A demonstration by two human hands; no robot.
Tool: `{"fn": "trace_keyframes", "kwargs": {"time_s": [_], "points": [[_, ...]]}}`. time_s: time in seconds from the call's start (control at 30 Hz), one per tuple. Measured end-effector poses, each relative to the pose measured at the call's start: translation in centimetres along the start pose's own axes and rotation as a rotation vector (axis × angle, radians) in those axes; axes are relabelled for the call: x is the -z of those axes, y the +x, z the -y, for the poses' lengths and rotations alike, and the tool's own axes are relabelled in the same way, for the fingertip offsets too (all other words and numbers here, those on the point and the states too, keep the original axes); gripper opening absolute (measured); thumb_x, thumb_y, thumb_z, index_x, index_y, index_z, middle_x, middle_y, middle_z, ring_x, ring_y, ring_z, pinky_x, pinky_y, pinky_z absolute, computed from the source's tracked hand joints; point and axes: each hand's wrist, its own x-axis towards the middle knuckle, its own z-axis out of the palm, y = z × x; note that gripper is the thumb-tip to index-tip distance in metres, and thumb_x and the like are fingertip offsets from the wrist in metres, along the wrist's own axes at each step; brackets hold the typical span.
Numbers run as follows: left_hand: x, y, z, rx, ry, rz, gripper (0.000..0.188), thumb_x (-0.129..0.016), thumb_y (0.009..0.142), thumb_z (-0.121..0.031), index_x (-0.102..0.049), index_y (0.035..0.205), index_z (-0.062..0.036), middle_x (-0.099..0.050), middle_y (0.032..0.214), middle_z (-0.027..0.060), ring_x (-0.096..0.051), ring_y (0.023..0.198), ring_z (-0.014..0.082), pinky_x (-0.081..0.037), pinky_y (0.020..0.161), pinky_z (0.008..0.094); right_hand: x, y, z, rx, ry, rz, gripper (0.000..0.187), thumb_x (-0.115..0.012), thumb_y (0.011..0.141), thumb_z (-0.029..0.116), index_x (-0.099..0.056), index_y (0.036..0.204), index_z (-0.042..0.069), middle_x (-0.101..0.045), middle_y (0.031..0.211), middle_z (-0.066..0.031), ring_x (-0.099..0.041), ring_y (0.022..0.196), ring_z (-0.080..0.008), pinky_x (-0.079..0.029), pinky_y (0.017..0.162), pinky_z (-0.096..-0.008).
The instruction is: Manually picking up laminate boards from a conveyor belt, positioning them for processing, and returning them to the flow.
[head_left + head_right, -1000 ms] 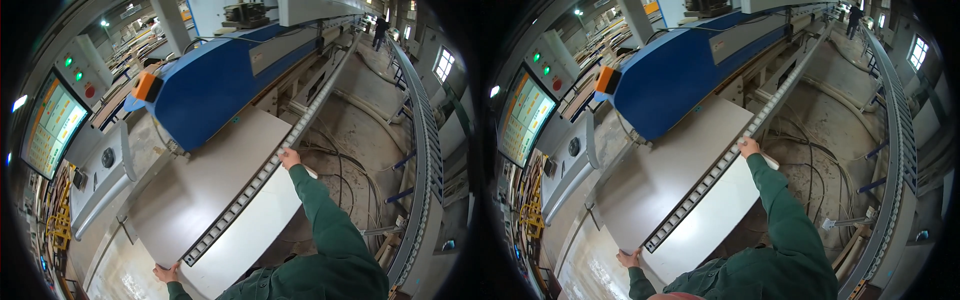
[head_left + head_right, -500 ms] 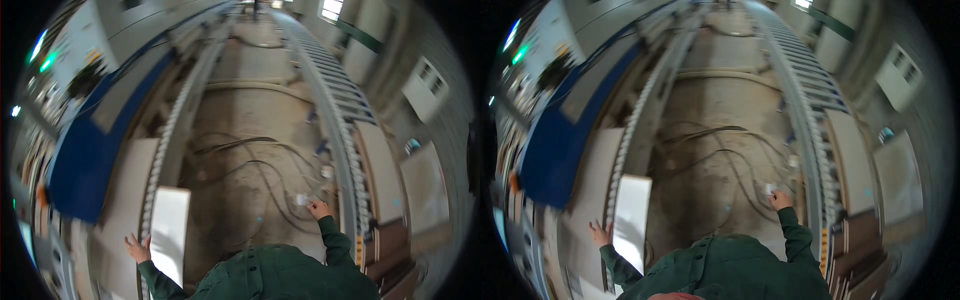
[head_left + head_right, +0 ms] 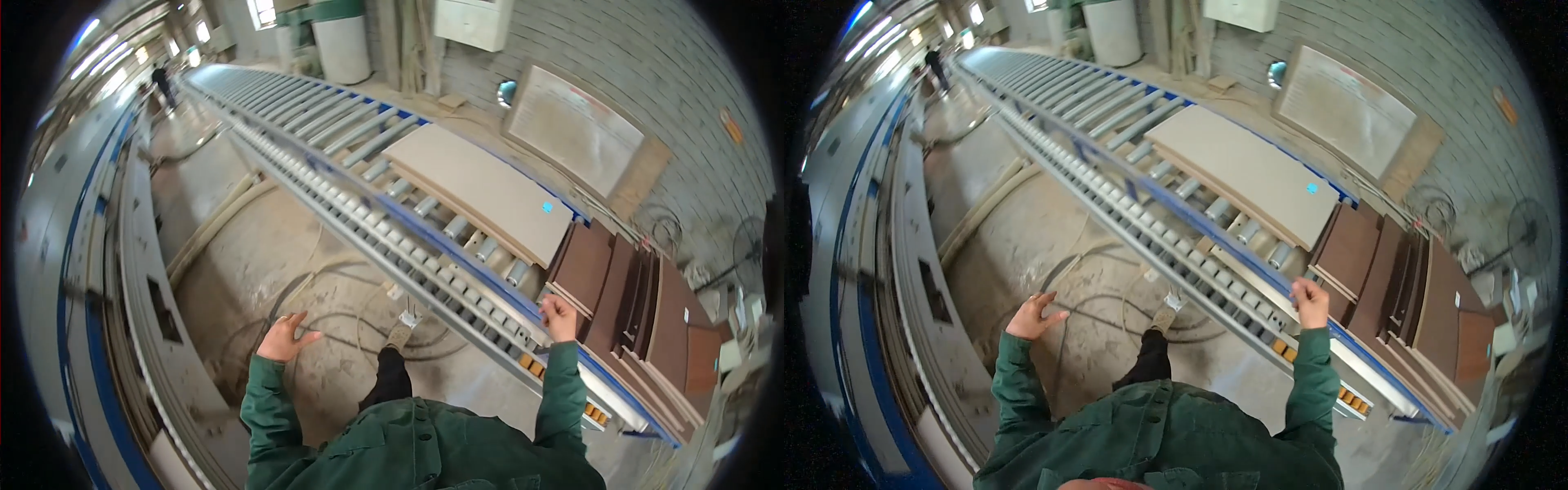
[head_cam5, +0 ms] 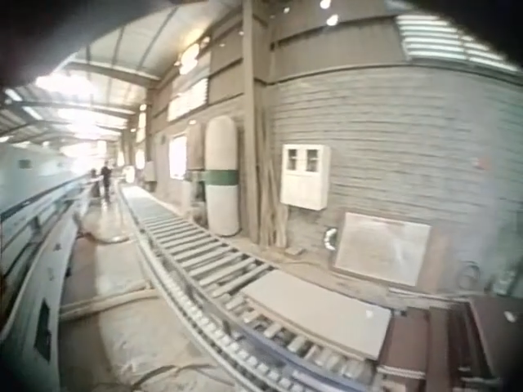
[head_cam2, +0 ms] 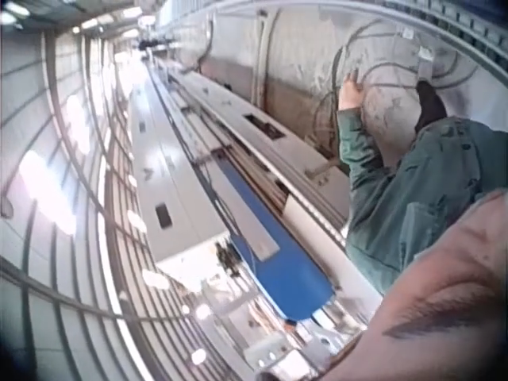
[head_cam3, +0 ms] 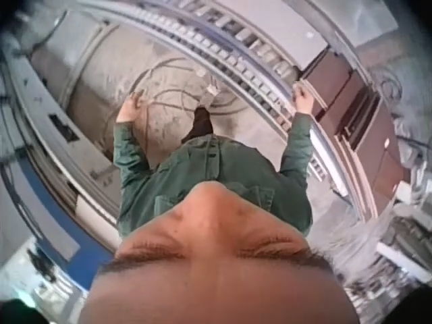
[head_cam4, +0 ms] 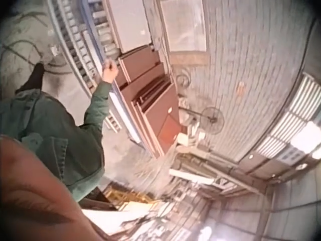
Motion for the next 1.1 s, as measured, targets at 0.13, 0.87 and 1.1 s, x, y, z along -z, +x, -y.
{"fn": "trace_keyframes", "kwargs": {"time_s": [0.13,0.87,1.1], "points": [[1.3,16.1,-0.1,-0.288,-0.097,0.016,0.049,-0.063,0.066,-0.032,-0.05,0.099,0.001,-0.053,0.091,0.018,-0.05,0.086,0.0317,-0.041,0.071,0.0347,-0.4,10.8,-2.5,-0.172,0.002,-0.079,0.015,-0.053,0.077,0.016,-0.057,0.077,0.002,-0.05,0.055,-0.0009,-0.044,0.042,-0.006,-0.033,0.036,-0.02],[-32.2,83.8,6.4,-0.102,0.384,-0.148,0.061,-0.049,0.069,-0.052,-0.05,0.099,0.001,-0.044,0.099,0.0226,-0.042,0.094,0.0368,-0.033,0.082,0.0412,-1.2,38.3,-28.4,-0.92,-1.053,-0.499,0.057,-0.05,0.069,0.044,-0.042,0.109,0.003,-0.041,0.11,-0.0229,-0.04,0.103,-0.0337,-0.034,0.086,-0.039],[-31.9,86.4,6.6,-0.065,0.378,-0.148,0.066,-0.051,0.064,-0.056,-0.05,0.098,-0.0001,-0.045,0.095,0.0235,-0.044,0.089,0.0378,-0.036,0.078,0.0415,-2.2,40.1,-29.0,-1.075,-0.978,-0.798,0.06,-0.055,0.065,0.045,-0.043,0.106,0.003,-0.04,0.111,-0.0222,-0.037,0.105,-0.0339,-0.031,0.088,-0.0373]]}}
